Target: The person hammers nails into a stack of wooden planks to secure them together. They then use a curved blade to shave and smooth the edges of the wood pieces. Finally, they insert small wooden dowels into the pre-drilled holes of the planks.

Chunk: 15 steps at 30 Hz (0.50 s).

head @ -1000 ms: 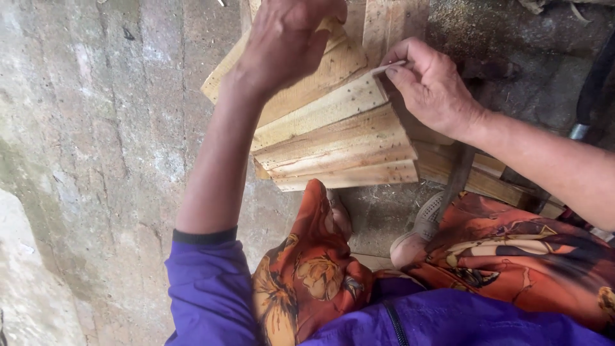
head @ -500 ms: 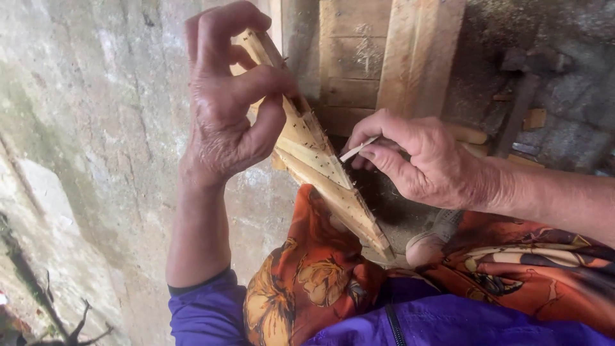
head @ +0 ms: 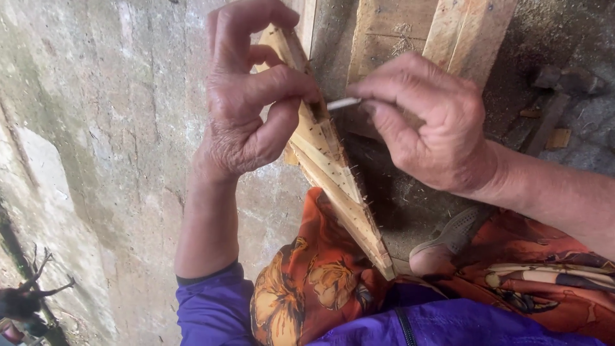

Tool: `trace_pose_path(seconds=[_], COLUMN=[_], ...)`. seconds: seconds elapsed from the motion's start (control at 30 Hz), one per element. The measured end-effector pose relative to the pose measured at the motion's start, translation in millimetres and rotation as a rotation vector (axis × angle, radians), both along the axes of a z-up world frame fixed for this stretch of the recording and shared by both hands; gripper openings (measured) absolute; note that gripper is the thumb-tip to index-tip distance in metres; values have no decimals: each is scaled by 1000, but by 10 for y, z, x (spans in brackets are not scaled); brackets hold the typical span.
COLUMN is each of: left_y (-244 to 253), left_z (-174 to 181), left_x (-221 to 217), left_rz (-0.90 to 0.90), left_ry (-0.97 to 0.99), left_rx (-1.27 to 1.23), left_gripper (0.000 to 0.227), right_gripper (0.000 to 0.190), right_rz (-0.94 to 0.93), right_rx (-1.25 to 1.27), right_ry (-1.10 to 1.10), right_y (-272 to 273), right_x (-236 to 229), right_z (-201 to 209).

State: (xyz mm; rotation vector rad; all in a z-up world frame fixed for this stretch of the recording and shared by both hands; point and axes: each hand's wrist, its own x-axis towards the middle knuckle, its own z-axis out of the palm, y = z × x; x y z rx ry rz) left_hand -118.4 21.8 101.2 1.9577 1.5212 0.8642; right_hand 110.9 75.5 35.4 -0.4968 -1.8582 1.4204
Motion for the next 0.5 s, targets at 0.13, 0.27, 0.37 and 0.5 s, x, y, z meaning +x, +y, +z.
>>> trace_pose_path(seconds=[0.13,0.27,0.37,0.5], left_y=[-30,-102,-206,-138], left_z=[54,-9,-66,68], left_x=[3,-60,-83,40], left_rz=[-9,-12,43,109], left_ry=[-2,-44,-116,-48], left_rx=[-39,-35,-75,5], left_gripper=[18,19,20,19], right_gripper=[16,18,23,15], right_rz=[-39,-27,27,55], right_rx=[14,26,14,-102], right_ry=[-32,-116,-103,-2], right_y=[29,46,78,109], right_x=[-102,-124,-165,-182], right_z=[21,156,172,147])
